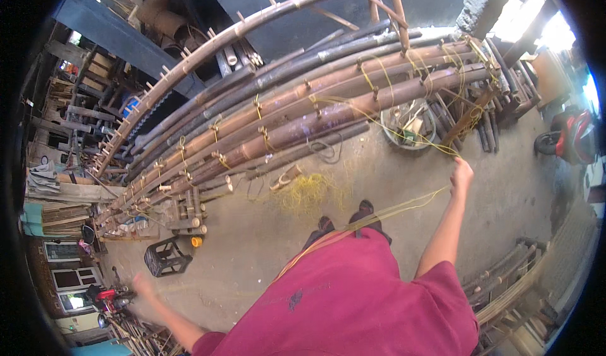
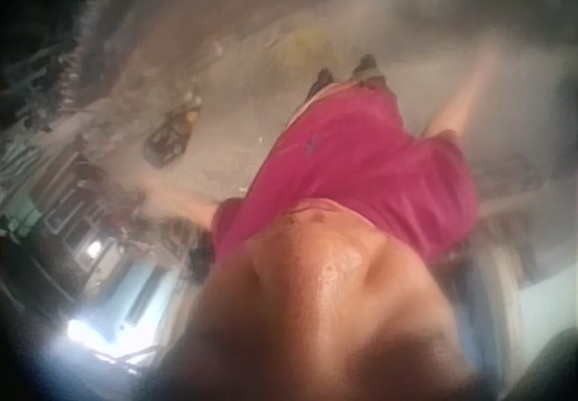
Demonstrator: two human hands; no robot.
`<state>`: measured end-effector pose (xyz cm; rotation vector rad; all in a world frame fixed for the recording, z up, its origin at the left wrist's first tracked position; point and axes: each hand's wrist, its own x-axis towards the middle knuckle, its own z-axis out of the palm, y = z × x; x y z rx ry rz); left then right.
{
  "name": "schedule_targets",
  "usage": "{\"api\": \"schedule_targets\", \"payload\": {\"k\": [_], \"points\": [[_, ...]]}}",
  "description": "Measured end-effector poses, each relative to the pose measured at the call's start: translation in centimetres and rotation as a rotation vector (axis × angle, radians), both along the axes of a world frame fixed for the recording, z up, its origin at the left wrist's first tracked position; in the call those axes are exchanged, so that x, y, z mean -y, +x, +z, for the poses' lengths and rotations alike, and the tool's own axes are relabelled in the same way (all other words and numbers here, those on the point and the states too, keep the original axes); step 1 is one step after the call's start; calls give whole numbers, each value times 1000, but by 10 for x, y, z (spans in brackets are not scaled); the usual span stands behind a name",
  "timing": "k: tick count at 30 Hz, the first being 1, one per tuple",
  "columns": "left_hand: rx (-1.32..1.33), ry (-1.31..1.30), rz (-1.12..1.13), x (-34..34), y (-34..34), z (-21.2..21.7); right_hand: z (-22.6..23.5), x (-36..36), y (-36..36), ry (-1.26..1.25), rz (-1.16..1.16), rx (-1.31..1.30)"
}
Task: The person walks through a cluttered outdoor yard and enters a workshop area, then ties a yellow string around a bundle of bamboo poles to secure them together.
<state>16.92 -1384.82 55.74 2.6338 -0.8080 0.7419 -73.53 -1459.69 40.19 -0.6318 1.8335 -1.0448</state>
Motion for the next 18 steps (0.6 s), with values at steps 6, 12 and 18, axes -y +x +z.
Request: {"api": "schedule_targets", "payload": {"k": [6,12,18], "points": [[-975,928,-679,439,-251,-93,40,38,170,-525,559,-904],[-413,-37,-1112,702,-335,-82,82,76,349,-636,950,-808],[-628,183,-1009,790,-374,-108,68,105,374,-255,1177,-420]]}}
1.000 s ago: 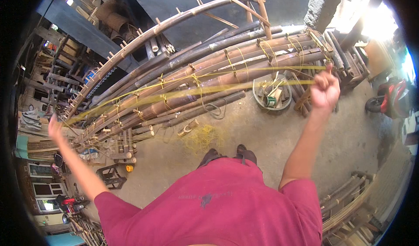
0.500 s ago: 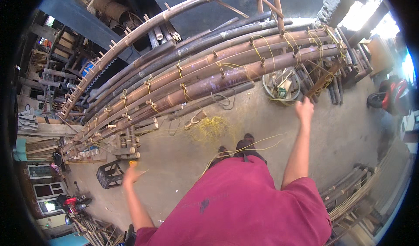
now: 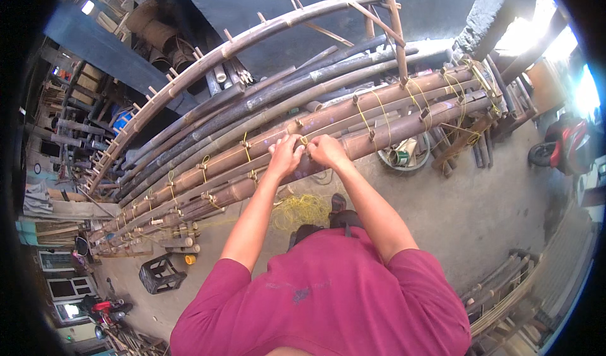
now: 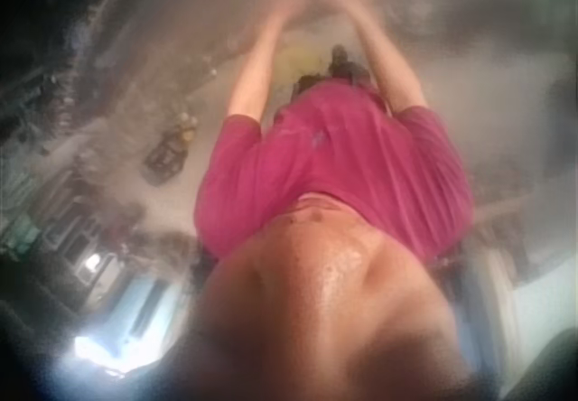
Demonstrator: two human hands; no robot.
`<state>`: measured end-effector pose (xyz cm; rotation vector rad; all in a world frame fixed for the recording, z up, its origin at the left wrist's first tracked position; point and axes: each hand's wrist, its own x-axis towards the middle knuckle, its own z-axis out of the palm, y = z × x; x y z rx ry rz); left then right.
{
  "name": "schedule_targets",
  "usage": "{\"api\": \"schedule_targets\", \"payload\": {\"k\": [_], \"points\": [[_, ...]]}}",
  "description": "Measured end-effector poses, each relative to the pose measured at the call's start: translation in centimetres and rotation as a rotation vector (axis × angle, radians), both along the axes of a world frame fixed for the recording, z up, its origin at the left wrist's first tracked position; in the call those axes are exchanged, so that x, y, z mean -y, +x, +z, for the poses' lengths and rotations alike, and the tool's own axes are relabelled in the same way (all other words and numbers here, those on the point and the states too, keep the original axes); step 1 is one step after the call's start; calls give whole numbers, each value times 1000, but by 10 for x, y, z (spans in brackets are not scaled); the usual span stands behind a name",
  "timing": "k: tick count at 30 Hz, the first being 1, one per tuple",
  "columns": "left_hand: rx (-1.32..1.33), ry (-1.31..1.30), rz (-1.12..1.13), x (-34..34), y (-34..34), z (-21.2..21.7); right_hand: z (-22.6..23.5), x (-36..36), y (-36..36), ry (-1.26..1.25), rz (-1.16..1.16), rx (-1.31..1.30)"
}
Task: The person walks through a cluttered outdoor yard and enters a workshop area, then ties a yellow string around a bundle of bamboo poles to secure them together.
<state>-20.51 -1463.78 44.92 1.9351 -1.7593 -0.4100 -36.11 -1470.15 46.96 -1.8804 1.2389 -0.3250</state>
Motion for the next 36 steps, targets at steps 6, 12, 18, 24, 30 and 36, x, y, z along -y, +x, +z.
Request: {"api": "schedule_targets", "payload": {"k": [6,12,18,24,30,36], "points": [[-50,-20,20,7,-9,2,7,44,7,-245,300,-72],[-119,-39,106,14,-10,12,21,69,29,-345,302,-112],[-366,140,247,25,-10,15,23,63,16,-231,144,145],[-381,160,218,30,-7,16,2,40,9,-417,73,82],[-402,120,231,30,-4,6,-8,34,14,-405,-42,133],[-333,135,232,30,-10,13,12,16,2,-343,-135,551]]}}
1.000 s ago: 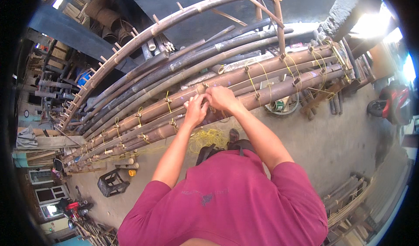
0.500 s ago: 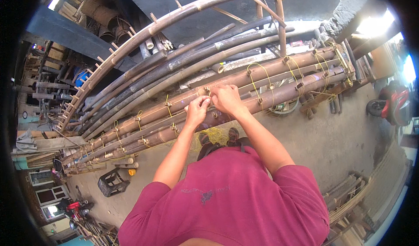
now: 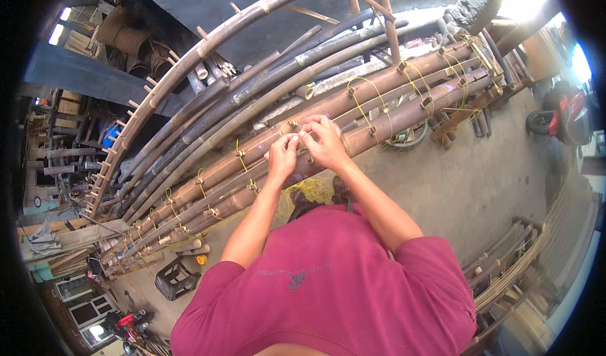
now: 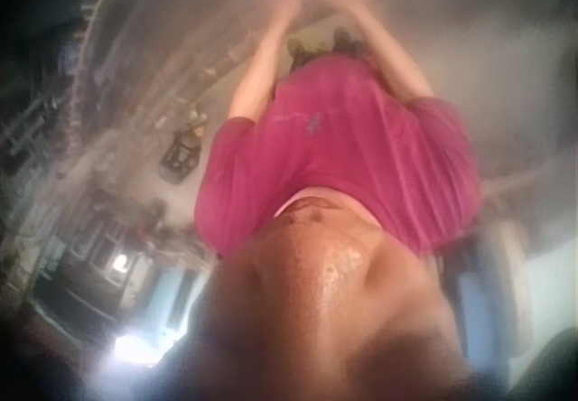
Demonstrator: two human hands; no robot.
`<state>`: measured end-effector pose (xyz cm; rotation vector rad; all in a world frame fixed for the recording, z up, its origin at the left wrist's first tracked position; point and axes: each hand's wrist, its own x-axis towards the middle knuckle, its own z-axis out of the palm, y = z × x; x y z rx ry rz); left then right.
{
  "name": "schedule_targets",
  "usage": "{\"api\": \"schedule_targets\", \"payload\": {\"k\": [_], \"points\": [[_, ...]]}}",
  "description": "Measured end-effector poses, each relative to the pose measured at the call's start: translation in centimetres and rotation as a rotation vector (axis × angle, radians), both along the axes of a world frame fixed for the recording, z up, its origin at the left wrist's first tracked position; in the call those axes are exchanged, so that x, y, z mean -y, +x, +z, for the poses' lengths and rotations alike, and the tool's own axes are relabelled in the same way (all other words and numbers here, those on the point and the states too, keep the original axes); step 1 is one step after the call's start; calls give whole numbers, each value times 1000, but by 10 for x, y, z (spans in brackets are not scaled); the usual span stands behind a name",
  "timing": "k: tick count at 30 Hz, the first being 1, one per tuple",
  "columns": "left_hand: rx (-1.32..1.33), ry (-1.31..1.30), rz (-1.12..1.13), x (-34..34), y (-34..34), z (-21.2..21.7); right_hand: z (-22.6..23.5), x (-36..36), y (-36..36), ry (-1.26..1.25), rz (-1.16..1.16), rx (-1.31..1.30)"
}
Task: The person walks through a cluttered outdoor yard and enters a workshop area, then ties a yellow string around a bundle of bamboo poles to secure them together.
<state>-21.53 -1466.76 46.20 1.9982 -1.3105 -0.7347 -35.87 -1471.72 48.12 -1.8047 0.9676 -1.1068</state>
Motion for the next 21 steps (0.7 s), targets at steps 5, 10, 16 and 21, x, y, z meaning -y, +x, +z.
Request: {"api": "schedule_targets", "payload": {"k": [5,10,16,21], "points": [[61,-69,41,-1,4,-13,14,-57,-21,238,563,-271],[-477,-229,41,37,-5,6,-40,-75,-18,117,422,-181],[46,-232,21,135,71,-33,-13,-93,-10,-18,338,-305],[270,-188,-317,140,106,-42,-2,-100,-5,329,20,86]]}}
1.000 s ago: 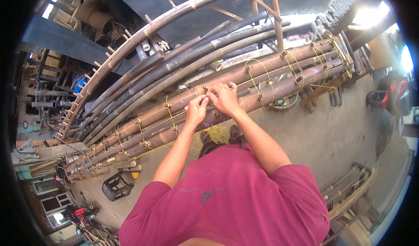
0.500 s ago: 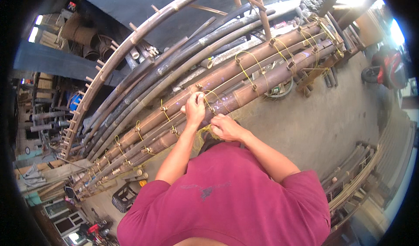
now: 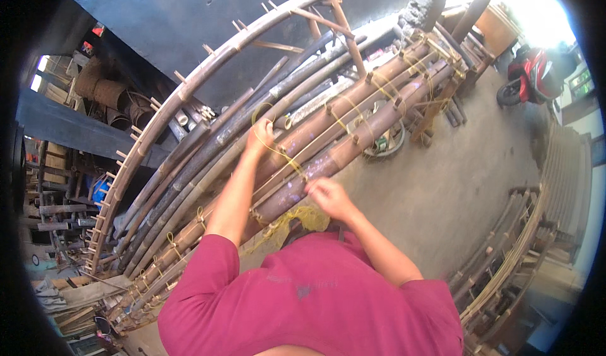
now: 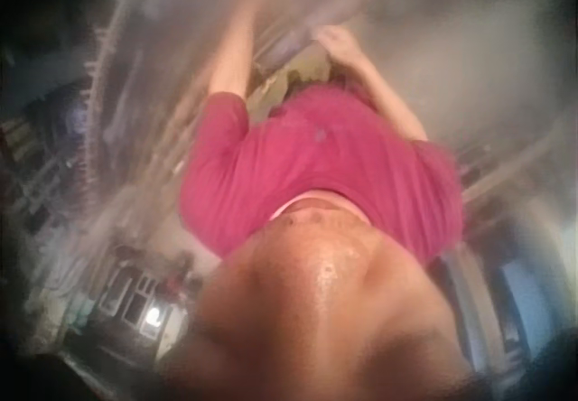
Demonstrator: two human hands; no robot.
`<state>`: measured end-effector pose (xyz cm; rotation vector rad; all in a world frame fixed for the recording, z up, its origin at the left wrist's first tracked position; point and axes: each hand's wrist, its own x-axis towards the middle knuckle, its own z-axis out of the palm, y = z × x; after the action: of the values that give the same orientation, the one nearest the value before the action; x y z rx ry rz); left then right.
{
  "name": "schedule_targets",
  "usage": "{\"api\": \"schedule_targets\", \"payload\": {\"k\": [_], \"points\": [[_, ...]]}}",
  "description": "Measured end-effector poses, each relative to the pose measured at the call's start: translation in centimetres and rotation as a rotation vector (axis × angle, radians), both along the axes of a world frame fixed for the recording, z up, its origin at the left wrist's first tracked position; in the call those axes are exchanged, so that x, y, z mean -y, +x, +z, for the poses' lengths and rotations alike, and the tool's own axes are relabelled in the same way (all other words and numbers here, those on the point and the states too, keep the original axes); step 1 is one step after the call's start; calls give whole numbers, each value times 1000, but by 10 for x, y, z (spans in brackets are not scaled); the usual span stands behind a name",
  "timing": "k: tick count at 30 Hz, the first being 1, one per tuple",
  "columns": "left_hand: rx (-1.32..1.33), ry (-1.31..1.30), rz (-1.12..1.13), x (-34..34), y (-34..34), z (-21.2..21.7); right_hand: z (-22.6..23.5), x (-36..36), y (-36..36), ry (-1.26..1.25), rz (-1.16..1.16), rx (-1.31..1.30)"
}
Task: The person walks through a cluttered outdoor yard and enters a workshop area, then ties a yellow string around a bundle of bamboo poles to secure them together.
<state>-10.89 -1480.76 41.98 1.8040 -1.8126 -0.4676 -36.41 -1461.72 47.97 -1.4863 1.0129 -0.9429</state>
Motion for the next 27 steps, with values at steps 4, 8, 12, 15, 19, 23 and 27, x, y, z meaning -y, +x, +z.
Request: {"api": "schedule_targets", "payload": {"k": [4,8,12,15,19,23,27], "points": [[286,420,-108,-39,51,55,-12,-22,-11,-402,-617,-603],[-50,731,-82,-95,161,26,5,-50,70,-526,-311,-620],[-535,624,-130,-129,137,43,-1,-68,135,-631,-104,-710],[-364,219,-197,-148,135,47,-30,-72,149,-518,-6,-790],[-378,54,-247,-184,126,45,-27,-77,130,-89,6,-555],[-737,54,-480,-196,107,81,-13,-77,133,195,-23,-197],[-1123,351,-430,-203,111,71,-14,-72,156,153,-100,37]]}}
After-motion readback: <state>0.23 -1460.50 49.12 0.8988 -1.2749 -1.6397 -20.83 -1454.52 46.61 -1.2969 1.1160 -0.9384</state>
